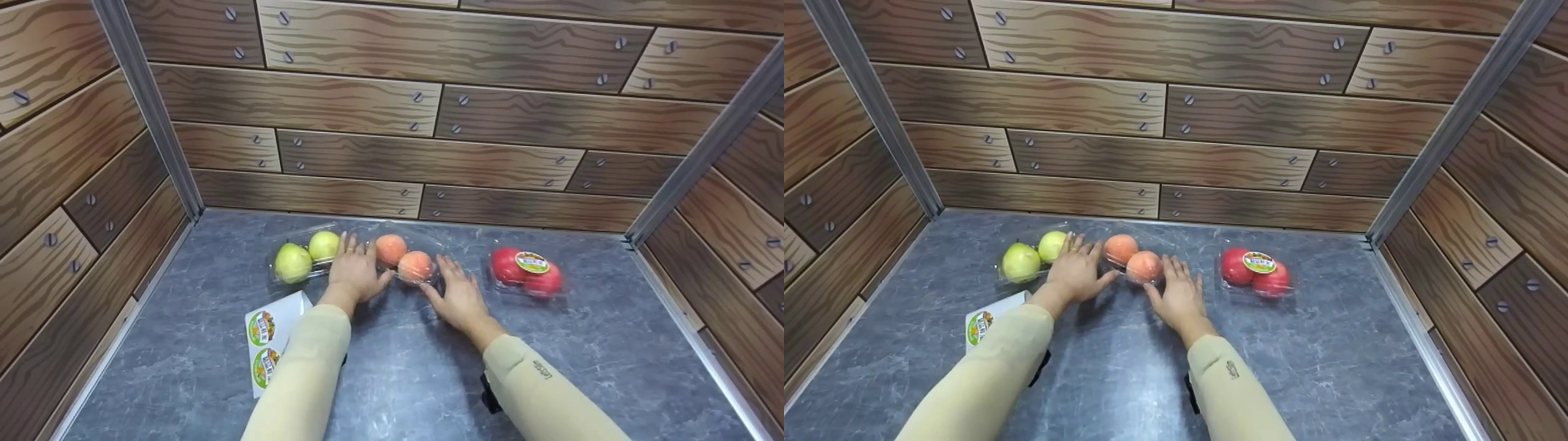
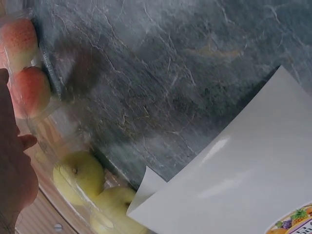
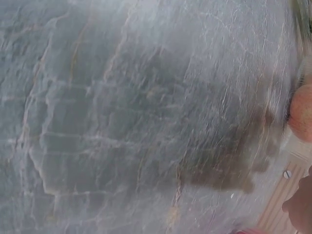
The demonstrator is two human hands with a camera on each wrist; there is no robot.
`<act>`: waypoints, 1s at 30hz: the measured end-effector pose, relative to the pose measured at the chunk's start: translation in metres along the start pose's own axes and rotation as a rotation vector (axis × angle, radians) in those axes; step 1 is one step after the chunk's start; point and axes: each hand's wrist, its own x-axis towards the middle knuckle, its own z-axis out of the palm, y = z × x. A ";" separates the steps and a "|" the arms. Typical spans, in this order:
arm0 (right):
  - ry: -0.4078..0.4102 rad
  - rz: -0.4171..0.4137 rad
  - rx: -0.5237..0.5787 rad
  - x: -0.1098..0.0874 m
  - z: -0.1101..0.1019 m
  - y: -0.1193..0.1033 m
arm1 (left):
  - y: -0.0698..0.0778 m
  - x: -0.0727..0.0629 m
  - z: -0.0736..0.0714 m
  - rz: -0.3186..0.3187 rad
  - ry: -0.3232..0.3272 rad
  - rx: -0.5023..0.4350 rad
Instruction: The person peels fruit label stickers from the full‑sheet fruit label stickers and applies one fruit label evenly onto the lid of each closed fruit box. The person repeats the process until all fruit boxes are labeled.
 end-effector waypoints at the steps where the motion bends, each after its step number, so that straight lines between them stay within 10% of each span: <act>1: -0.004 0.000 0.003 0.000 -0.001 0.001 | 0.001 -0.001 0.000 0.004 0.010 -0.001; 30: 0.023 -0.062 -0.014 -0.031 -0.003 0.018 | 0.032 -0.065 0.017 0.030 0.188 -0.012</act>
